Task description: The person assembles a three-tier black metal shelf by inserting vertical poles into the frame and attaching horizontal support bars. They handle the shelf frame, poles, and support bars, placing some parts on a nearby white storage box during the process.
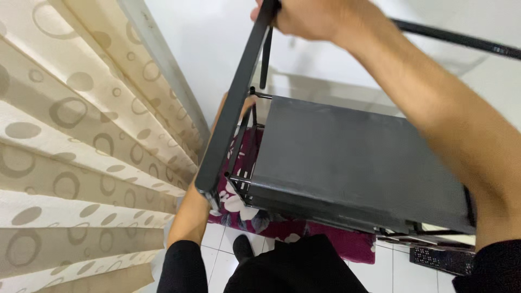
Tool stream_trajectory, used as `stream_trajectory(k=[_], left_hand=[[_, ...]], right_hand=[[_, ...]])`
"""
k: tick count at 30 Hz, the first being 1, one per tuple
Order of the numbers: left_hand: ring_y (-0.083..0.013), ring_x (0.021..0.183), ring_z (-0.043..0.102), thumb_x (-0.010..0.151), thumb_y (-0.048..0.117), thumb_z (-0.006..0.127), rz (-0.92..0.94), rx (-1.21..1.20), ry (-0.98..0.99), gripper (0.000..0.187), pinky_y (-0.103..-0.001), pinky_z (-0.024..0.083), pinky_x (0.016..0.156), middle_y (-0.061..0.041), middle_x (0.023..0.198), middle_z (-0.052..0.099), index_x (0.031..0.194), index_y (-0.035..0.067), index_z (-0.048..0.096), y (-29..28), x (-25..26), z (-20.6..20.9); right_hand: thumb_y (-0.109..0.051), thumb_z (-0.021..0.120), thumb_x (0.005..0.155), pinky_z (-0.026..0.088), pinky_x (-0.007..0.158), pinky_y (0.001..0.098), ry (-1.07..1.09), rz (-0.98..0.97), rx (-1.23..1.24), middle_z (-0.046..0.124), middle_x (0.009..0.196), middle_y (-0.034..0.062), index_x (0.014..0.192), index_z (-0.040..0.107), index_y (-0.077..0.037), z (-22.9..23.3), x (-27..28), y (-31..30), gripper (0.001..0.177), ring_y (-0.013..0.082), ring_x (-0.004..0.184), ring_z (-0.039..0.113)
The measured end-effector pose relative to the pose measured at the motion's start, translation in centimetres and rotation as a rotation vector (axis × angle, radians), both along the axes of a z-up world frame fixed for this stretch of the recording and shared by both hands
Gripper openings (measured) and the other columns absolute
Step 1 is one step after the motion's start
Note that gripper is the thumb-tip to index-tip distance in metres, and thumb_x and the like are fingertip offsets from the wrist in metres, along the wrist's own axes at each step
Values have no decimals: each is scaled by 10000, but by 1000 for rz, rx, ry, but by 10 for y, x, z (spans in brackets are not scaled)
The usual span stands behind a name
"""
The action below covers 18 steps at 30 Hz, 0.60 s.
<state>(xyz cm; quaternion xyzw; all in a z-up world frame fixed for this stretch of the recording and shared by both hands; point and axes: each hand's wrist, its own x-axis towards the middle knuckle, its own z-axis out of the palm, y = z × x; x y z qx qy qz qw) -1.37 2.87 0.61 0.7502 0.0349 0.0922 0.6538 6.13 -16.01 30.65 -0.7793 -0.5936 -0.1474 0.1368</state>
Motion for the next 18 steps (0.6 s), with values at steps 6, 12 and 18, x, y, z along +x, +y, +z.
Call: stream_trajectory(k=[6, 12, 18], left_hand=[[-256, 1321, 613, 1053, 188, 564, 39, -27, -398, 402, -394, 482, 1103, -171, 1374, 664, 1404, -6, 577, -5, -41, 98], [-275, 1353, 631, 1128, 403, 459, -50, -10, -481, 521, -420, 519, 1128, -165, 1403, 652, 1478, 24, 532, -54, -116, 185], [-278, 1379, 589, 1116, 544, 442, -124, 2, -485, 682, -404, 463, 1173, -180, 1442, 621, 1546, 14, 446, -97, -149, 217]], right_hand=[[-180, 789, 977, 485, 518, 379, 63, -101, -46, 655, 665, 109, 887, 662, -8, 11, -67, -28, 231, 237, 570, 660], [-140, 796, 937, 494, 529, 394, 50, -110, -120, 664, 668, 167, 906, 627, 20, 20, -114, -49, 234, 275, 607, 675], [4, 764, 886, 553, 554, 356, 41, 13, -80, 679, 758, 177, 998, 534, 37, 25, -140, -66, 258, 281, 705, 714]])
